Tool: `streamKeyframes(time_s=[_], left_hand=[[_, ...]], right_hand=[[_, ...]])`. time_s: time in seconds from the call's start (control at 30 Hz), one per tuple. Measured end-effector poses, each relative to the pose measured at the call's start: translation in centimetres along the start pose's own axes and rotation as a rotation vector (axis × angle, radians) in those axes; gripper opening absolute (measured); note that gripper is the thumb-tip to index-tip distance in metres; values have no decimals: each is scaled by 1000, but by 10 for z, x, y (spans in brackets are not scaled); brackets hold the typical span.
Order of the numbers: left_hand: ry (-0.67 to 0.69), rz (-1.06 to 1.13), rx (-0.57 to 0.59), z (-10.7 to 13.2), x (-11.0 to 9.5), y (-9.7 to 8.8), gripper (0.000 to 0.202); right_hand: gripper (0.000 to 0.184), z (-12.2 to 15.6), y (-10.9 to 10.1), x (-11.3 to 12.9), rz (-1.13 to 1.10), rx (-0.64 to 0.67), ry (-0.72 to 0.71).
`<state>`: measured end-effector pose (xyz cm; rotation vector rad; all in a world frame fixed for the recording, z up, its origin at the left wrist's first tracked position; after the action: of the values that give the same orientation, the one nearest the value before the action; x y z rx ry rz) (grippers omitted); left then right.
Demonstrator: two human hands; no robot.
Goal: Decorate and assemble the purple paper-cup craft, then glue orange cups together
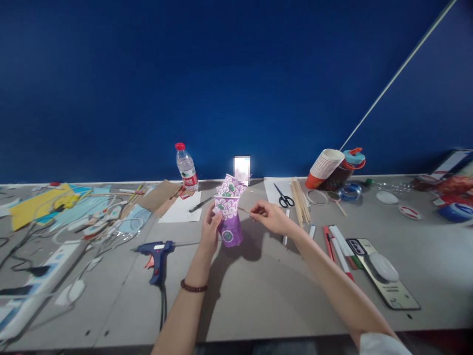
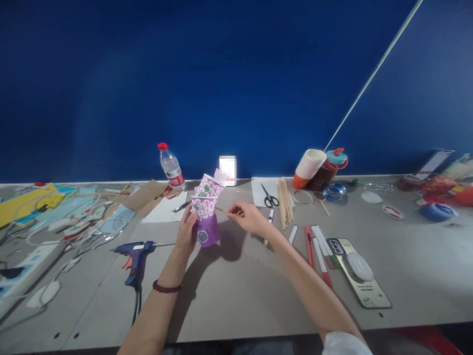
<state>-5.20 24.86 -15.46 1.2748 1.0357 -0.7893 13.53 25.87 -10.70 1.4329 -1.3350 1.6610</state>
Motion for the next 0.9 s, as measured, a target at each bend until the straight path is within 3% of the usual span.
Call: streamKeyframes(time_s=[0.4, 0.67, 0.8, 0.9], left_hand=[[-39, -38, -53, 0, 2, -1, 57], [-34, 43, 70, 4, -4, 10, 47], [-88, 42, 66, 2, 1, 6, 51], [-115, 44, 68, 0, 3, 3, 55]], right_hand=[[14, -1, 8, -3, -23, -9, 23], [20, 1, 15, -11, -94, 25, 108], [18, -1, 7, 12, 37, -21, -37], [17, 18, -10, 48, 184, -222, -224]])
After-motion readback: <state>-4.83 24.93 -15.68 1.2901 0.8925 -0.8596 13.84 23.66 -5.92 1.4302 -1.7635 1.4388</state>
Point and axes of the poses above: each hand's wrist, its own z-axis away from the middle knuckle, its own y-axis out of the palm, x = y × z, the point moved 9 cm from there along -z, towards the middle knuckle, and after that the axes turned 9 degrees about -z, right-handed, at the moved point
